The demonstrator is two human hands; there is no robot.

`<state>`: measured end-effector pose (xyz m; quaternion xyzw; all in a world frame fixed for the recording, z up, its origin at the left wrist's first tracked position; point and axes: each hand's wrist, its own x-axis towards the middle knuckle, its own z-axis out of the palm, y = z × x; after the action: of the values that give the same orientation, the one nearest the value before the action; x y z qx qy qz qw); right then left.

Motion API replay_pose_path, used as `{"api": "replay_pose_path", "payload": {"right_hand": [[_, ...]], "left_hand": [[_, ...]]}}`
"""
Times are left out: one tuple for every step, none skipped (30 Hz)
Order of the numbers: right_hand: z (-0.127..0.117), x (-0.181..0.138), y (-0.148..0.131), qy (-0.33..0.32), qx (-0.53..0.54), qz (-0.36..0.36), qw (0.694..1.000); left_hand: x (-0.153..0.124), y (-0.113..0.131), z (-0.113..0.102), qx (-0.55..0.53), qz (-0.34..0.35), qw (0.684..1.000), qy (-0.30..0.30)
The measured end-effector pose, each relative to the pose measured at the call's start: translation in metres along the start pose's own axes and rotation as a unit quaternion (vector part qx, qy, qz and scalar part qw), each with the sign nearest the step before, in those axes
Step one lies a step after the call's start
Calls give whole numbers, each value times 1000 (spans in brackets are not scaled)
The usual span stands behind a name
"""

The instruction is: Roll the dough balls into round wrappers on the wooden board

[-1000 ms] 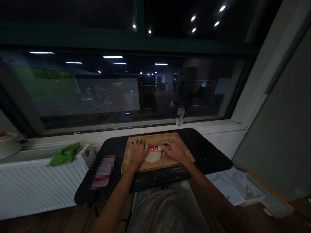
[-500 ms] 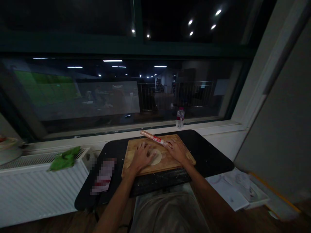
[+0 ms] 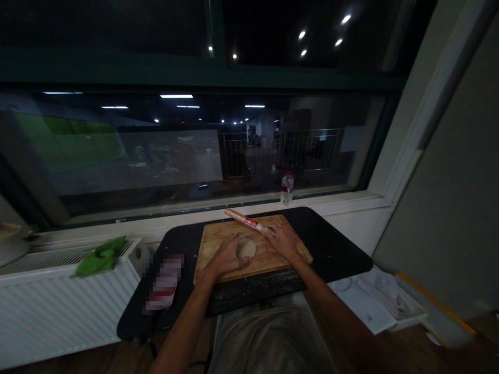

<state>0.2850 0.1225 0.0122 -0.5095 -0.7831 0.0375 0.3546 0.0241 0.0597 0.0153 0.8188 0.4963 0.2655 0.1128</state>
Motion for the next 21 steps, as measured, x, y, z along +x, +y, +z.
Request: {"api": "replay_pose_path", "payload": {"right_hand": [[0, 0, 0, 2, -2, -2, 1000], [0, 0, 1, 2, -1, -3, 1000], [0, 0, 1, -2, 3, -4, 1000], [0, 1, 1, -8, 8, -5, 1000], [0, 1, 1, -14, 13, -6, 1000], [0, 1, 2, -20, 16, -6, 1000], [0, 1, 2, -24, 18, -7, 1000], [0, 1, 2, -25, 19, -7, 999], [0, 1, 2, -23, 18, -6, 1000], [0, 0, 1, -20, 19, -5, 1000], [0, 0, 1, -17, 20, -5, 1000], [0, 0, 1, -14, 23, -5, 1000], [0, 0, 1, -12, 26, -7, 1000], [0, 0, 1, -10, 30, -10, 999], [0, 0, 1, -7, 33, -12, 999], [1, 0, 1, -5, 36, -14, 999], [1, 0, 2, -5, 37, -14, 999], [0, 0, 2, -7, 35, -13, 999], [0, 0, 2, -9, 31, -10, 999], [0, 0, 1, -11, 27, -8, 1000], [-1, 0, 1, -15, 22, -7, 1000]], "left_hand": [[0, 1, 0, 0, -4, 1000, 2], [1, 2, 0, 13, -9, 1000, 4], [1, 3, 0, 37, -18, 999, 9], [3, 5, 0, 67, -29, 997, 16], [4, 6, 1, 96, -43, 994, 25], [5, 7, 1, 120, -58, 991, 35], [6, 8, 2, 134, -70, 987, 45], [6, 7, 2, 137, -77, 986, 52], [6, 6, 2, 129, -77, 987, 55], [5, 4, 2, 110, -71, 990, 54], [4, 2, 2, 83, -59, 994, 50], [3, 1, 2, 52, -46, 997, 44], [1, -1, 1, 21, -33, 999, 36], [0, -1, 1, -4, -24, 999, 29], [-1, -1, 1, -17, -19, 999, 22], [-1, 0, 1, -14, -18, 1000, 19], [-1, 1, 1, 3, -23, 1000, 19], [0, 3, 1, 32, -33, 999, 23], [2, 5, 2, 68, -47, 996, 30], [4, 6, 2, 103, -63, 992, 37], [5, 7, 3, 130, -79, 987, 43]]}}
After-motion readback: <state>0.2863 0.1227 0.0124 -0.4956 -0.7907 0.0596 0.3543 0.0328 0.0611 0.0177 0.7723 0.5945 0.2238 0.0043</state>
